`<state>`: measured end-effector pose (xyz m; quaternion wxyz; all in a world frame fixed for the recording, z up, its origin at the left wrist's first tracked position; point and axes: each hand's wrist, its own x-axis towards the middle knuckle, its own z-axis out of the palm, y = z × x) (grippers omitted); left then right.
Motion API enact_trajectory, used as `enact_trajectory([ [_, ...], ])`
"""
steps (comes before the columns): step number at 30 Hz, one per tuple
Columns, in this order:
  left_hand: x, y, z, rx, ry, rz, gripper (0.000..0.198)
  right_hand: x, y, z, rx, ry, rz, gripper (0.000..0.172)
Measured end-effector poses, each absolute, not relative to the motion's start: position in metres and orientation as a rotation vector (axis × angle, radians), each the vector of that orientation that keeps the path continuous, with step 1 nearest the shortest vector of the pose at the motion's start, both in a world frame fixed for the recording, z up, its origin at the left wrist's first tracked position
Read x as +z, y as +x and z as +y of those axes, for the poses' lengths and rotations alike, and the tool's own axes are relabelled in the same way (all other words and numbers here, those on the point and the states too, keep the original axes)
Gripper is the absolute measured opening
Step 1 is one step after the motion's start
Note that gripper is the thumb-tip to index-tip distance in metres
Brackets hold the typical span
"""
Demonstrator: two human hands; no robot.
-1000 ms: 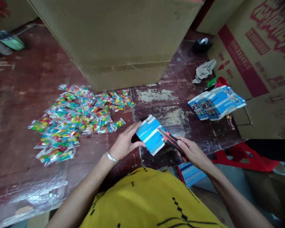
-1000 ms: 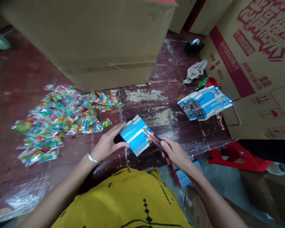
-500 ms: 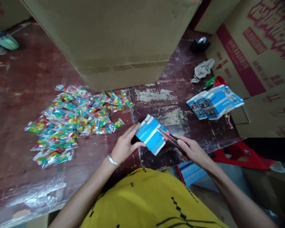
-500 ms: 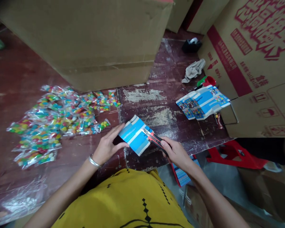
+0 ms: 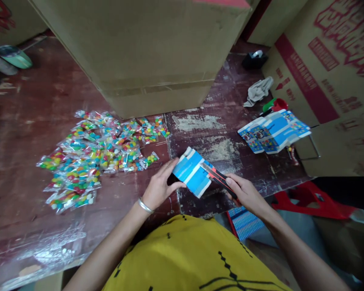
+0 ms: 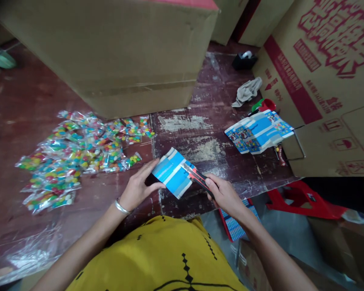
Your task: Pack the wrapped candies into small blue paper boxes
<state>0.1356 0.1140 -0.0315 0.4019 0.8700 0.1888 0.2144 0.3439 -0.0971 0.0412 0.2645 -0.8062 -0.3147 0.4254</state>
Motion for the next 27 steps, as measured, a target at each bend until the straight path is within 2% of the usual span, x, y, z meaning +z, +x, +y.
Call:
enact_trajectory([
  [13,-0.037,0.136,0.115,0.513,2.157,0.453,0.081,0.043,0.375,-0.085,1.331,-2.048,-1.051,0.044],
  [21,-0.020,0.139,0.116,0.406,2.115,0.460,0.083,0.072,0.394,-0.052,1.349,-2.071,-1.460,0.040],
  [27,-0.016,0.143,0.112,0.405,2.037,0.492,0.084,0.074,0.409,-0.036,1.092,-2.262,-1.700,0.038],
])
